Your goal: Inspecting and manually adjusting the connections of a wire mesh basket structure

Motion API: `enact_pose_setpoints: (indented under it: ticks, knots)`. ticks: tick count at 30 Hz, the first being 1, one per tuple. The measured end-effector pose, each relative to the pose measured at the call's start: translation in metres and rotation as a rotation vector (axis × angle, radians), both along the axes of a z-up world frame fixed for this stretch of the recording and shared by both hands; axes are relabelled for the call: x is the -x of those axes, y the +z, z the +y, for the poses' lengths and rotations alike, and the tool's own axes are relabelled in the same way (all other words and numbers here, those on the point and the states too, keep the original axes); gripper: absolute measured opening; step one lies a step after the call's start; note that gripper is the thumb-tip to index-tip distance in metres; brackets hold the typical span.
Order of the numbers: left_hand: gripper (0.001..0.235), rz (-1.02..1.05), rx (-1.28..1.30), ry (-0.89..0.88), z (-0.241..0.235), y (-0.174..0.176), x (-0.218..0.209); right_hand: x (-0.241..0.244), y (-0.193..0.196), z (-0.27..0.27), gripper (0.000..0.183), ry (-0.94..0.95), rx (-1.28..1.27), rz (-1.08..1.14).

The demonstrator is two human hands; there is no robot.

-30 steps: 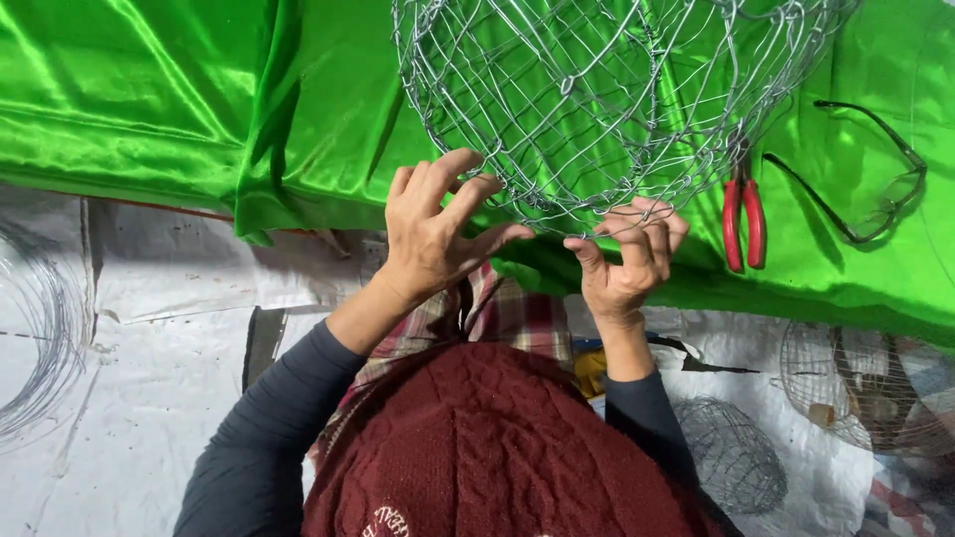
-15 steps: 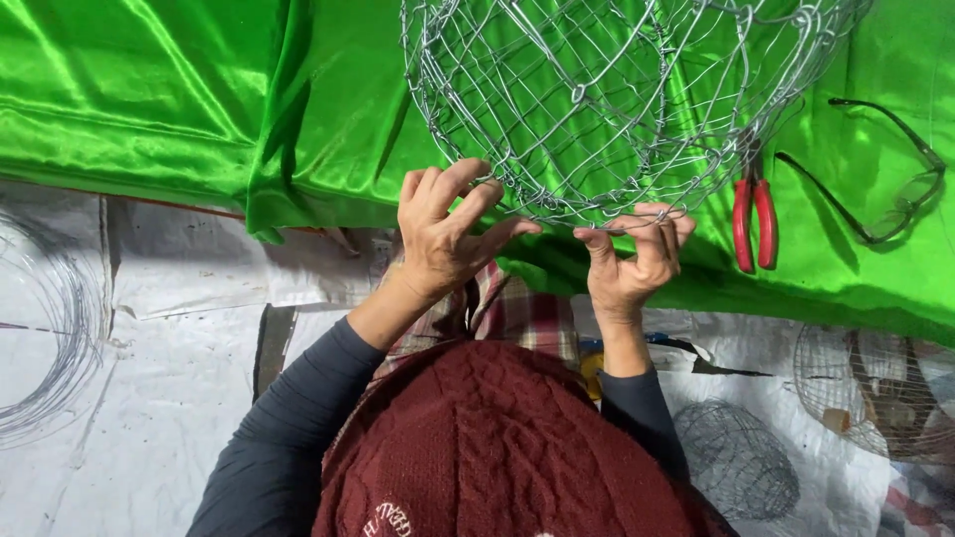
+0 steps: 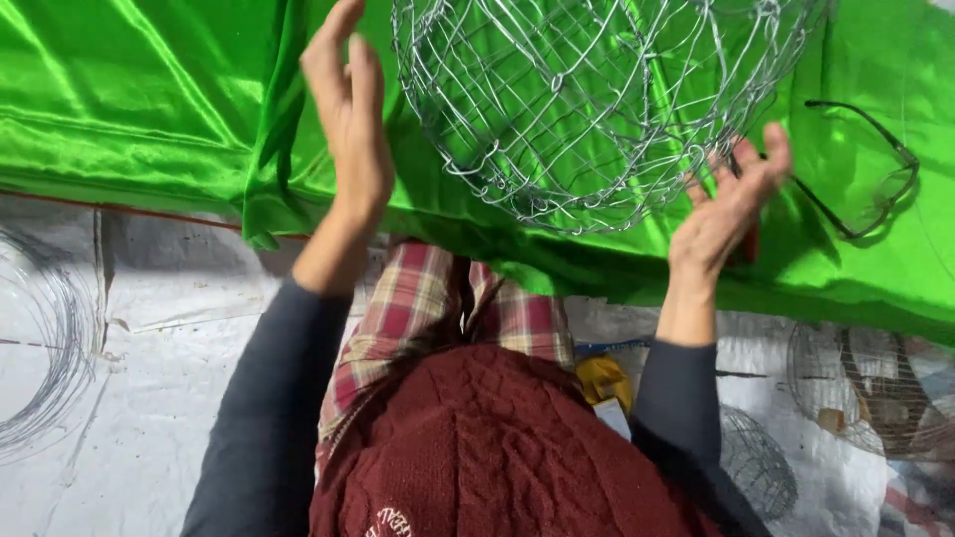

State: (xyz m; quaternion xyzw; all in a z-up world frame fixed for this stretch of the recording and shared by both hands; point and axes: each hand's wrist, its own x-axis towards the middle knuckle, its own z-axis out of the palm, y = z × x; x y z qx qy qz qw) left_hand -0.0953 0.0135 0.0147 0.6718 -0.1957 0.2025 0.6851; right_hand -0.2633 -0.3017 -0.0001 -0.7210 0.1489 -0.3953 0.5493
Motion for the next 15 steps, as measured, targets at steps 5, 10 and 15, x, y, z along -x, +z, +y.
enact_pose_setpoints:
  ticks: [5, 10, 15]
  knots:
    - [0.075, 0.233, 0.06, -0.271, -0.023, 0.029, -0.022, -0.035, 0.014, -0.007, 0.092, 0.266, -0.57, 0.017]
    - [0.066, 0.132, 0.227, -0.214, -0.024, 0.03, -0.031, -0.02, 0.043, 0.029, 0.081, 0.215, -0.558, -0.012]
    - [0.066, 0.061, 0.272, -0.408, -0.009, 0.036, -0.059, 0.004, 0.025, 0.036, 0.07, 0.223, -0.465, -0.105]
